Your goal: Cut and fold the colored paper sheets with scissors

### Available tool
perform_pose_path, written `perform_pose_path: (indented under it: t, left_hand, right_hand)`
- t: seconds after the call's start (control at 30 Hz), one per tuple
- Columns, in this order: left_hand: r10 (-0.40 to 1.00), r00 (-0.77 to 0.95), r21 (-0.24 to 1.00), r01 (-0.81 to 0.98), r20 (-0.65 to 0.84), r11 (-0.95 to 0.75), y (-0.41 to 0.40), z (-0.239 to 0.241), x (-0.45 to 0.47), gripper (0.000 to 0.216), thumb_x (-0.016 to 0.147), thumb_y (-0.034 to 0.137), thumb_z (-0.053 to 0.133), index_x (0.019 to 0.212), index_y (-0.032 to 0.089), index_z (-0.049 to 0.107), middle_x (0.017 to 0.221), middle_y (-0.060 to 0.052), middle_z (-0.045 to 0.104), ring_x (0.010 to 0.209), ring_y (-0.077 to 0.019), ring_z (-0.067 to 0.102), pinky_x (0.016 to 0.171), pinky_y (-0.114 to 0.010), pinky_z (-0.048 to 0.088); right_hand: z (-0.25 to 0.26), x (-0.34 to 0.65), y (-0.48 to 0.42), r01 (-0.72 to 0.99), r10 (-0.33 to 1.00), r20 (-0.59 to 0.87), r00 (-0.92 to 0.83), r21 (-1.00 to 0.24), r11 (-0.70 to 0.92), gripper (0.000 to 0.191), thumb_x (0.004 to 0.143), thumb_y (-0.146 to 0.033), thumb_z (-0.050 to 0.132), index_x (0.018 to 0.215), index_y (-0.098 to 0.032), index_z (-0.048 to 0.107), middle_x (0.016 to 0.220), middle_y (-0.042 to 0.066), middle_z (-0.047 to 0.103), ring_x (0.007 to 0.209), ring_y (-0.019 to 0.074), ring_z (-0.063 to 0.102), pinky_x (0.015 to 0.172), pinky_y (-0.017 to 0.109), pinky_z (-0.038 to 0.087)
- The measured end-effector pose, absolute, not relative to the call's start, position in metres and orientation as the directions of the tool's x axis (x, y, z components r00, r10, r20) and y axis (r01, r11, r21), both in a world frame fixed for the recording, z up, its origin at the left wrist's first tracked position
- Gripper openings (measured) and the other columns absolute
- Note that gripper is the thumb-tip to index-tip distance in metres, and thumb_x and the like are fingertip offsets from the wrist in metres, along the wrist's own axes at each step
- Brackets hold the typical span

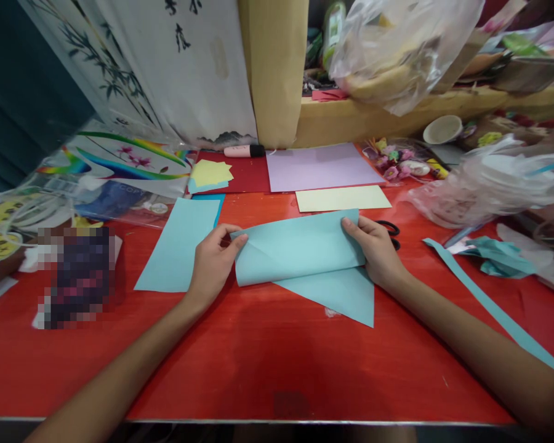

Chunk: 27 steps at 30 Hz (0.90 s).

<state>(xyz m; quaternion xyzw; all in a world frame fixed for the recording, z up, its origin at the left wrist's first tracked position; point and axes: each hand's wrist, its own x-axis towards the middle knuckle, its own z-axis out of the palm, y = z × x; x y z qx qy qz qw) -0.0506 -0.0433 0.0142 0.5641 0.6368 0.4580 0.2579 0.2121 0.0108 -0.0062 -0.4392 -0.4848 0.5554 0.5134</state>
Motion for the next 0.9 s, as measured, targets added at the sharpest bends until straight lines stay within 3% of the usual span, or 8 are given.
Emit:
perform_pose_path:
  t: [0.4,0.6,0.73,0.9]
  left_hand:
    - [0.946,-0.234,0.868,0.488,0.225,-0.085,-0.043,0.013,-0.05,0.015,0.079,0.036,0.057,0.083,0.022,0.059,0.074,0.001,0.057,0.069,-0.0129,0.051,0.063,-0.024,0.042]
    - [0.861,-0.274,0.809,0.54,0.428,-0.231,-0.048,0.024,-0.047,0.009,0.079,0.029,0.057,0.079,0.021,0.059,0.077,0.001,0.058,0.07,-0.0123,0.051,0.066,-0.025,0.041]
    - [0.809,-0.281,0.764,0.577,0.517,-0.288,-0.053,0.033,-0.045,0.007,0.079,0.028,0.057,0.078,0.022,0.059,0.076,0.002,0.057,0.072,-0.0125,0.052,0.067,-0.025,0.041]
    - [0.77,-0.283,0.715,0.632,0.571,-0.297,-0.057,0.04,-0.044,0.007,0.079,0.03,0.058,0.077,0.023,0.06,0.076,0.002,0.058,0.074,-0.0143,0.052,0.071,-0.028,0.043]
  right_hand:
    - [-0.006,0.212,0.01,-0.123,0.995,0.035,-0.092,-0.992,0.024,0.02,0.075,-0.04,0.063,0.08,-0.021,0.066,0.07,0.0,0.063,0.061,0.0132,0.056,0.057,0.026,0.044]
    - [-0.003,0.21,0.001,0.058,0.951,0.299,0.08,-0.954,0.295,0.023,0.077,-0.042,0.06,0.068,-0.021,0.059,0.062,-0.002,0.049,0.057,0.0111,0.044,0.051,0.025,0.035]
    - [0.0,0.208,-0.006,0.214,0.906,0.382,0.183,-0.915,0.343,0.034,0.077,-0.047,0.058,0.056,-0.021,0.048,0.056,-0.002,0.039,0.055,0.012,0.038,0.05,0.027,0.031]
    - [0.008,0.206,-0.011,0.242,0.883,0.438,0.17,-0.887,0.394,0.027,0.078,-0.05,0.054,0.069,-0.025,0.057,0.073,0.003,0.052,0.072,0.0192,0.05,0.061,0.032,0.038]
